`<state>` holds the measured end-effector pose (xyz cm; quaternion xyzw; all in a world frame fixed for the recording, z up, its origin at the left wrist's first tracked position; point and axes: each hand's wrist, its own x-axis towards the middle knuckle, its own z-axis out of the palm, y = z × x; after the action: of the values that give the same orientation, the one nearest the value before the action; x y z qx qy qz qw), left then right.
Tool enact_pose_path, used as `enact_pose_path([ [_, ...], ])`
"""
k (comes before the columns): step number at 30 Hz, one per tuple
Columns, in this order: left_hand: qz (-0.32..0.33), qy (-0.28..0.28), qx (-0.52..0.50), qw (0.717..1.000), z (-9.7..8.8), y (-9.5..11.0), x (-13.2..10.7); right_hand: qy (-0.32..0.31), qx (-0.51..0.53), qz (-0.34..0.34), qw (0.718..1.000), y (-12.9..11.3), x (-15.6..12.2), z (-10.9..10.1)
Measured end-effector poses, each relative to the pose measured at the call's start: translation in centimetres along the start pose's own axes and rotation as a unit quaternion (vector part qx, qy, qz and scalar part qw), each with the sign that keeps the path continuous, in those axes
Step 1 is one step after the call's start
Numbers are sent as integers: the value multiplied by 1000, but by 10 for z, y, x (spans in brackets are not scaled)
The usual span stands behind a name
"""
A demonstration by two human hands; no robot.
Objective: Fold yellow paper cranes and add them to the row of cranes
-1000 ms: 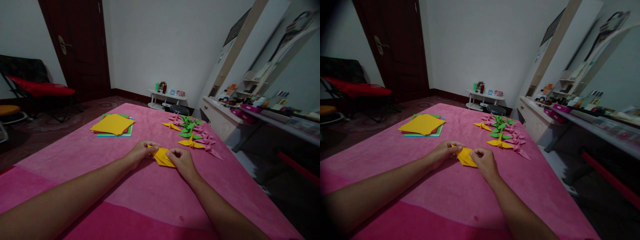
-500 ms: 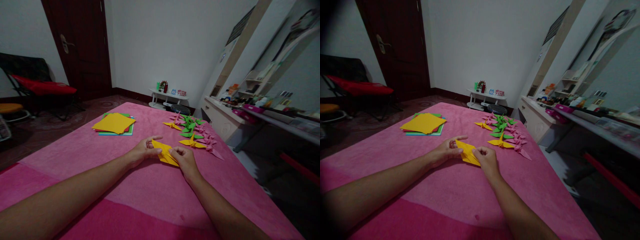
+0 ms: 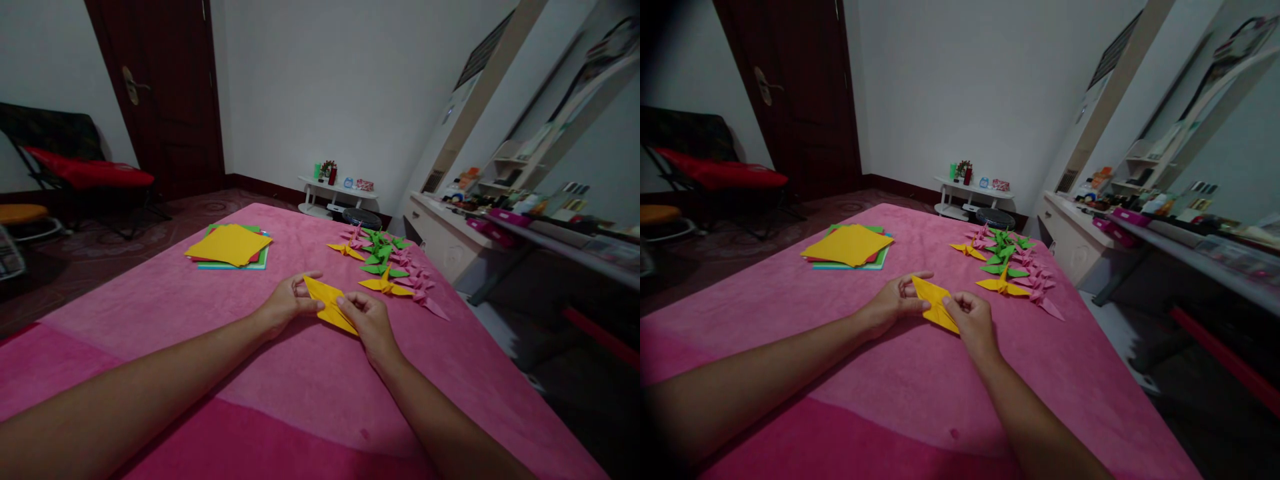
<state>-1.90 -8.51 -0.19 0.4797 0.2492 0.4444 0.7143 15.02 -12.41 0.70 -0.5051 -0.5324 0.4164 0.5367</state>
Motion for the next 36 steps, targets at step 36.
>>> enact_pose_path([
  [36, 358, -71, 690, 625, 2, 15, -2, -66, -444, -378, 810, 0, 5, -15],
])
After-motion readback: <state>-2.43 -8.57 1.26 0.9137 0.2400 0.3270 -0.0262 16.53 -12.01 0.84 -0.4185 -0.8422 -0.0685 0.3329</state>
